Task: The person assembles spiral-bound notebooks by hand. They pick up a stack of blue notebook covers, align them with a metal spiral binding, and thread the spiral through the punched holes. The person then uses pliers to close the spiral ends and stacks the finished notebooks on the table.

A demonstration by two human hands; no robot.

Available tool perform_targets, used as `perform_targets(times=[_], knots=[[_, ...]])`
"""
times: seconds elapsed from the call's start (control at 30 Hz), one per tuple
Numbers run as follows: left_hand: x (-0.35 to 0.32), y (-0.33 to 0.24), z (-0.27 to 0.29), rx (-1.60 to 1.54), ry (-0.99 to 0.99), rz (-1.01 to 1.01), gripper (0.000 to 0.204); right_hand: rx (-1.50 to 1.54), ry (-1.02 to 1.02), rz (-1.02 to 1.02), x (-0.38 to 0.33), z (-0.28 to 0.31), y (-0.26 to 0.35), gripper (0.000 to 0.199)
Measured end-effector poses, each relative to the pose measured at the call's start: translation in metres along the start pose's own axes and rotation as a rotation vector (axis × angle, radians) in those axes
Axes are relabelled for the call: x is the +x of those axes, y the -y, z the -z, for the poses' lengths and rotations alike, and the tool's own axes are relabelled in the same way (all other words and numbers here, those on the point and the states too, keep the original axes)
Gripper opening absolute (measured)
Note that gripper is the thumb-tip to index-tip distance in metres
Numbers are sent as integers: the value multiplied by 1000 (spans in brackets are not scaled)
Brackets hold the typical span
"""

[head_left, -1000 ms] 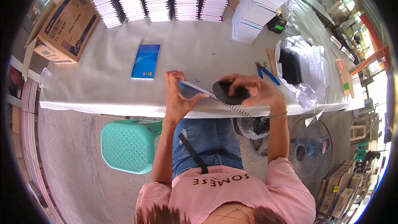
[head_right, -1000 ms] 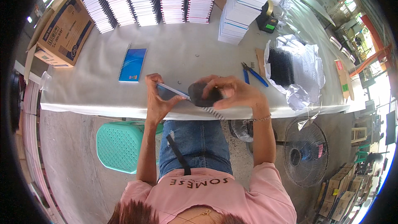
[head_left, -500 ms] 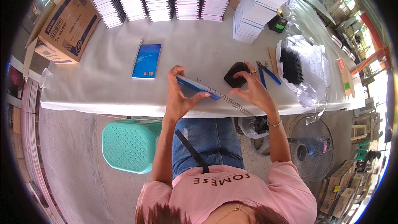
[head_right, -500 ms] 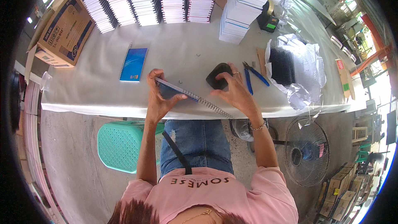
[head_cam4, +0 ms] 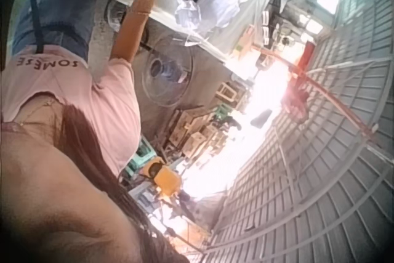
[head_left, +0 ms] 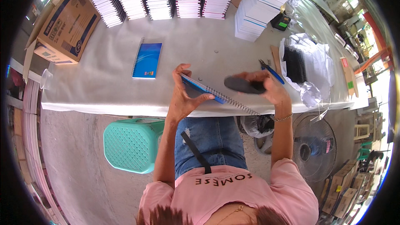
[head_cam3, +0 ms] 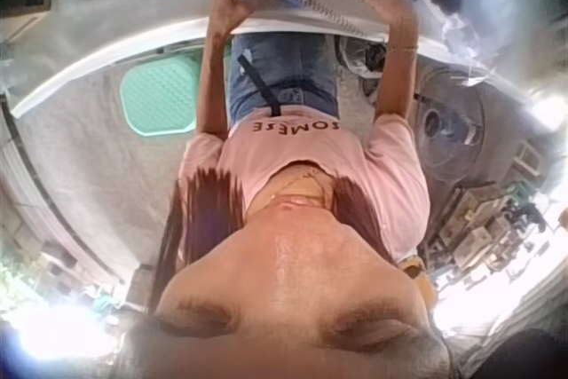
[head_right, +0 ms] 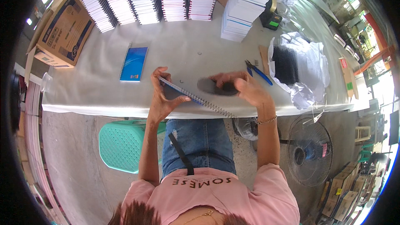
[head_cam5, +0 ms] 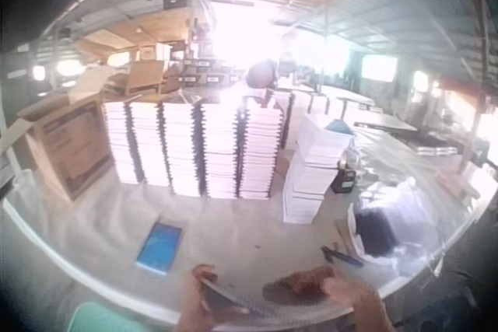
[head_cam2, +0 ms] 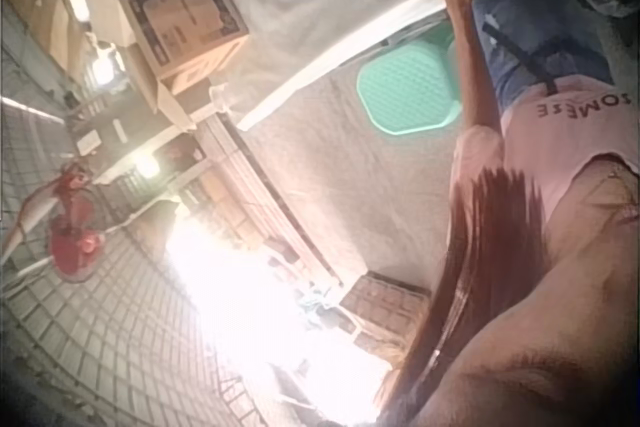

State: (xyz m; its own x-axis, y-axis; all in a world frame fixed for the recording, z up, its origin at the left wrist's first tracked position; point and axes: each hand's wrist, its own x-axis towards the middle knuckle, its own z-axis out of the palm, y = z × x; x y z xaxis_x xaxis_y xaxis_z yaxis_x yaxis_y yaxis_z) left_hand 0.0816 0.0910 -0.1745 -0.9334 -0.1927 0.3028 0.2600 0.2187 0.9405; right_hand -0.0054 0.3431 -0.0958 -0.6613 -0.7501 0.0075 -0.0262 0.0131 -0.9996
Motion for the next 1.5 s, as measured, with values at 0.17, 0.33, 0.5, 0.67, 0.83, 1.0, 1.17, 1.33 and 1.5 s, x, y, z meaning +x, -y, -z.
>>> perform_targets(times=[0.17,0.33,0.5,0.67,0.83,1.0,1.17,1.33,1.5], knots=[[0,2,0,-10,-4,-27,108,-553,-245,-120,9,-15,2,36],[1,0,0,0,10,-50,106,-315,51,-134,3,-5,5,36],[0,-1,1,2,2,-42,107,-118,-75,-144,11,-8,-14,28],[-1,0,-1,11,-12,-41,107,-257,-29,-129,10,-21,-4,21],[0,0,5,-48,56,26,102,38,171,-10,4,-21,1,32],[4,0,4,-32,62,6,100,-137,76,-155,20,-29,8,28],[1,0,4,-53,86,1,96,-265,-46,-100,30,-29,1,33],[0,4,-16,-3,-76,-95,76,-841,-600,173,26,-14,-27,62],[-11,-3,-19,-153,-117,50,48,-1329,-974,-360,-28,22,-61,67]])
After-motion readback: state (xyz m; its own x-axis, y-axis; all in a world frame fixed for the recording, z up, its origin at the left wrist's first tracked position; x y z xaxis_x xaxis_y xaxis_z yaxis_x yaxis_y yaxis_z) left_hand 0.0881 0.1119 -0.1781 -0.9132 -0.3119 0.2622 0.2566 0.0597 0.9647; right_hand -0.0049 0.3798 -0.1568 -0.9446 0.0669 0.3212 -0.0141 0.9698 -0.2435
